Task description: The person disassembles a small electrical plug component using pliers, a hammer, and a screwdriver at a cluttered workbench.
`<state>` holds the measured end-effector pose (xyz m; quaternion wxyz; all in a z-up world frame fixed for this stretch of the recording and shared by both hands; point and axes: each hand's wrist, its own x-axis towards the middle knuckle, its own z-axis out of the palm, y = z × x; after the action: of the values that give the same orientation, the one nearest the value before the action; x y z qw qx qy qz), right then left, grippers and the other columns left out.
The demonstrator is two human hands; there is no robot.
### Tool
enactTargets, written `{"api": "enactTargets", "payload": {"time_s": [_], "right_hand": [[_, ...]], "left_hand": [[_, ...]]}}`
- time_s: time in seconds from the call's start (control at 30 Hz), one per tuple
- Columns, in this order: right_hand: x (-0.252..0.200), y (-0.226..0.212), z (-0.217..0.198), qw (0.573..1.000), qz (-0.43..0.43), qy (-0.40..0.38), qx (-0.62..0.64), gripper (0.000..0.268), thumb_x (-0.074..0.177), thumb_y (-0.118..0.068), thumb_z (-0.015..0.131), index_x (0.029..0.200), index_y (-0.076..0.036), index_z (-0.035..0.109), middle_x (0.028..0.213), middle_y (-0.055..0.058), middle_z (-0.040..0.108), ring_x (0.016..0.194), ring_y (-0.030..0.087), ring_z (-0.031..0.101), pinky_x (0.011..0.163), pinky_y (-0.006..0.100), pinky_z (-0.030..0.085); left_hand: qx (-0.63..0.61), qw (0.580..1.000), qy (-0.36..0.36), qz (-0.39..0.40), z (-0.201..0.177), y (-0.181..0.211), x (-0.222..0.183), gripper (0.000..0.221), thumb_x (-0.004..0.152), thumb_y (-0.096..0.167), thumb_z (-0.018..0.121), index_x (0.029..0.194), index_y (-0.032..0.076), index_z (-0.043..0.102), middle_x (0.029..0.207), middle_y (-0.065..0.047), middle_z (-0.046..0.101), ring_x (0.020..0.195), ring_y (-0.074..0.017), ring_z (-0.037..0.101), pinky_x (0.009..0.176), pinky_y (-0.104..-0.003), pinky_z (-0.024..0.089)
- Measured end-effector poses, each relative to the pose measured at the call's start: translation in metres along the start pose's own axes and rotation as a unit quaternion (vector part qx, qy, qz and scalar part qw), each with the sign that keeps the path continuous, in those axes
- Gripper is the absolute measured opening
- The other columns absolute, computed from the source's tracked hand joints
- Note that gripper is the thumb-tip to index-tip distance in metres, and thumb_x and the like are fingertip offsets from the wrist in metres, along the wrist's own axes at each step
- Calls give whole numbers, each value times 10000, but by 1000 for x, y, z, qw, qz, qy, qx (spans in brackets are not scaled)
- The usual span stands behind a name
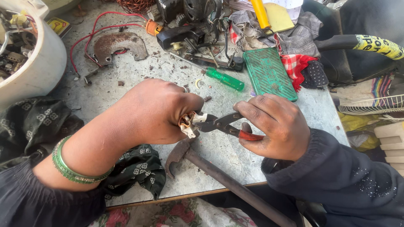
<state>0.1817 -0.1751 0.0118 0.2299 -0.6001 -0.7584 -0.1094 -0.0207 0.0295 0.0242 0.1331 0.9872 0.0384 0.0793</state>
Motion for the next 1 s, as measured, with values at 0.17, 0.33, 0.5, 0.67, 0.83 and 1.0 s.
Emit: {"api": "enactTargets", "payload": {"time_s": [0.17,0.33,0.5,0.67,0.83,1.0], "right_hand": [[3,5,-3,999,10,-2,36,651,578,-136,866,1193,-63,662,1090,130,662,989,344,672,858,446,549],[3,8,1,984,84,-54,146,667,563,-111,833,1205,-63,660,1120,133,684,991,308,703,866,401,572],[3,6,0,1000,-14,4,8,612,604,-96,834,1188,-74,657,1016,125,645,922,330,663,819,439,544],[2,2,-3,999,-40,17,-33,578,633,-94,853,1177,-61,661,979,74,638,825,286,621,724,432,512],[6,1,-2,995,-80,17,-56,611,615,-165,889,1172,-44,669,980,79,627,837,290,622,733,430,527],[5,-2,2,992,-98,15,-82,581,616,-168,883,1154,-59,691,973,56,637,850,279,624,748,419,525]], "left_hand": [[21,998,62,0,5,3,-2,441,619,299,828,1011,194,655,643,-59,627,667,-332,666,530,-491,495],[2,987,151,62,9,2,-5,497,643,285,813,1115,195,686,773,-12,671,668,-297,673,515,-462,484],[-7,997,57,52,7,1,3,388,515,323,853,792,143,650,585,-79,622,600,-354,650,485,-497,473],[-59,998,-3,26,-8,10,-1,309,507,242,828,705,111,629,576,-106,640,623,-382,645,528,-507,480],[-127,989,-63,-45,-22,21,-1,251,538,179,811,730,101,669,610,-147,652,659,-414,635,553,-505,493],[-148,951,-216,-163,-33,27,-3,224,595,186,816,778,105,715,689,-114,696,739,-327,690,624,-448,523]]}}
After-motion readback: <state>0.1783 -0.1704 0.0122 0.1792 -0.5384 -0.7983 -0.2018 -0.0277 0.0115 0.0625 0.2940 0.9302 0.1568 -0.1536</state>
